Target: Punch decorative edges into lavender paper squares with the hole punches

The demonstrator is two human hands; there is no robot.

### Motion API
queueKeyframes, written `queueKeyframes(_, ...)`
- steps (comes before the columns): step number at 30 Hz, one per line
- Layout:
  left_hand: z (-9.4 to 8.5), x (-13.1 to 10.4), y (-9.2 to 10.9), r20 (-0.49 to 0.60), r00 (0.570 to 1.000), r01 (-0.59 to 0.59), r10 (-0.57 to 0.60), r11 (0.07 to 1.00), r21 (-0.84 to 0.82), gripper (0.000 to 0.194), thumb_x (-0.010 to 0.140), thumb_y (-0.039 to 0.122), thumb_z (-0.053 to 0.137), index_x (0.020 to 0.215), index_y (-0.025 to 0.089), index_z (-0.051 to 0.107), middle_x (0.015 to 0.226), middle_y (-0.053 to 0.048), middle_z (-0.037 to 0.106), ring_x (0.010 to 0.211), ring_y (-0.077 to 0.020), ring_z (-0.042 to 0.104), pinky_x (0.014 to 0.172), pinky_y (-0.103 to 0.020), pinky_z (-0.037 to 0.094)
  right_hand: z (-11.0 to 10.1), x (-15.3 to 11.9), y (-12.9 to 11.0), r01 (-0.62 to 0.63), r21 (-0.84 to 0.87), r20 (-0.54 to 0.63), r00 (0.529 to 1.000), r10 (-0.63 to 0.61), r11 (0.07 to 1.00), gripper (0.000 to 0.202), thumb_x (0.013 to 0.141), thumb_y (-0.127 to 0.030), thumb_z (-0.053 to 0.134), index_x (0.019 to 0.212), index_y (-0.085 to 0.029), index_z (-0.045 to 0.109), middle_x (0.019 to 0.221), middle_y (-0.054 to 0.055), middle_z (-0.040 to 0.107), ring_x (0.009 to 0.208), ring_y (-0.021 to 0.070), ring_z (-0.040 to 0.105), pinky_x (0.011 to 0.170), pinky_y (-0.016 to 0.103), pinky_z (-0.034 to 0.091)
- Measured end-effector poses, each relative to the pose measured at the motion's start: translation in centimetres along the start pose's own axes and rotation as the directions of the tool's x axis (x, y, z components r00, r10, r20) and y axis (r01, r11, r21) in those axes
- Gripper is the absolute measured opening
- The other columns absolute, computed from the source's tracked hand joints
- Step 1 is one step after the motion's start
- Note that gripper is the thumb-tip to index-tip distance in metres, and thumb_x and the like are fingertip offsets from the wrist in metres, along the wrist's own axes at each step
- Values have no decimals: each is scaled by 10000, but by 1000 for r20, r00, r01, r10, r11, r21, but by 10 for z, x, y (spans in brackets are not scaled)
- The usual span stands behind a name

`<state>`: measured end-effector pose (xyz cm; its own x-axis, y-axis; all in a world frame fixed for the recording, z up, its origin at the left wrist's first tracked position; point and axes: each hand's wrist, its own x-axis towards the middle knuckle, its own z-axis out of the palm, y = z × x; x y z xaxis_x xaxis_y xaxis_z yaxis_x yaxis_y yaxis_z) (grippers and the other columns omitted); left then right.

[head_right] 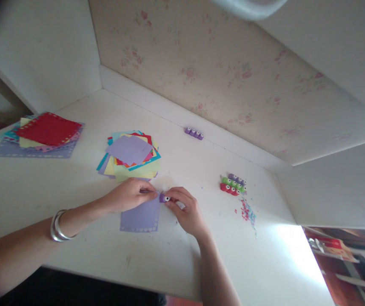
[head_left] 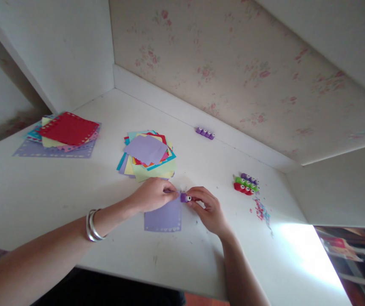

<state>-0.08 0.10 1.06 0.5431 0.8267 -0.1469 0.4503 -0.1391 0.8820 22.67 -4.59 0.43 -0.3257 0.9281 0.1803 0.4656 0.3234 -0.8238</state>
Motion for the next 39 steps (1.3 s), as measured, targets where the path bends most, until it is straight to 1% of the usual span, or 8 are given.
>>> queueKeyframes(6, 0, 0, -2, -7, 1000, 4, -4, 999, -31, 271, 852, 415, 555, 861, 228, 751, 851, 5, 752, 793, -178, 674, 649, -234, 404, 0, 0, -1, -28, 0, 13, 1000, 28, 1000, 171, 895, -257, 626, 1053, -261, 693, 1049, 76, 644, 896, 188, 642, 727, 306, 591)
queueKeyframes(14, 0, 0, -4, 9, 1000, 7, -7, 999, -43, 306, 859, 442, 541, 872, 213, 744, 842, -14, 750, 780, -190, 665, 646, -239, 405, -1, 0, -2, 13, 2, 9, 1000, -13, 1000, 172, 901, -246, 619, 1050, -266, 701, 1049, 81, 652, 927, 199, 638, 741, 323, 584)
queueKeyframes(19, 0, 1, -5, 4, 1000, 1, 0, 998, -57, 287, 859, 430, 547, 875, 224, 746, 871, -7, 751, 812, -192, 667, 667, -243, 411, -1, 0, -2, 47, 1, 5, 999, -47, 999, 169, 897, -215, 627, 1037, -275, 701, 1053, 69, 654, 986, 198, 632, 830, 343, 561)
queueKeyframes(24, 0, 1, -4, 7, 1000, 6, -5, 999, -48, 289, 856, 429, 547, 867, 219, 744, 857, -12, 748, 798, -189, 664, 656, -239, 408, -2, 1, -2, 55, -2, 14, 998, -55, 998, 168, 913, -225, 604, 1045, -267, 700, 1061, 76, 652, 1001, 200, 631, 828, 342, 558)
queueKeyframes(30, 0, 1, -6, 9, 1000, -6, 7, 998, -70, 283, 861, 429, 549, 874, 226, 744, 860, -5, 746, 810, -190, 666, 672, -243, 413, -3, 1, -2, 52, 16, 29, 998, -53, 998, 166, 923, -229, 591, 1049, -262, 694, 1069, 81, 651, 1013, 205, 627, 858, 362, 542)
queueKeyframes(39, -2, 0, -4, -7, 1000, 10, -11, 997, -83, 293, 860, 443, 545, 885, 233, 748, 864, -8, 751, 818, -199, 670, 674, -243, 420, -2, 0, -2, 22, 59, 34, 999, -24, 998, 153, 919, -252, 601, 1044, -251, 690, 1064, 87, 655, 1011, 211, 628, 833, 358, 546)
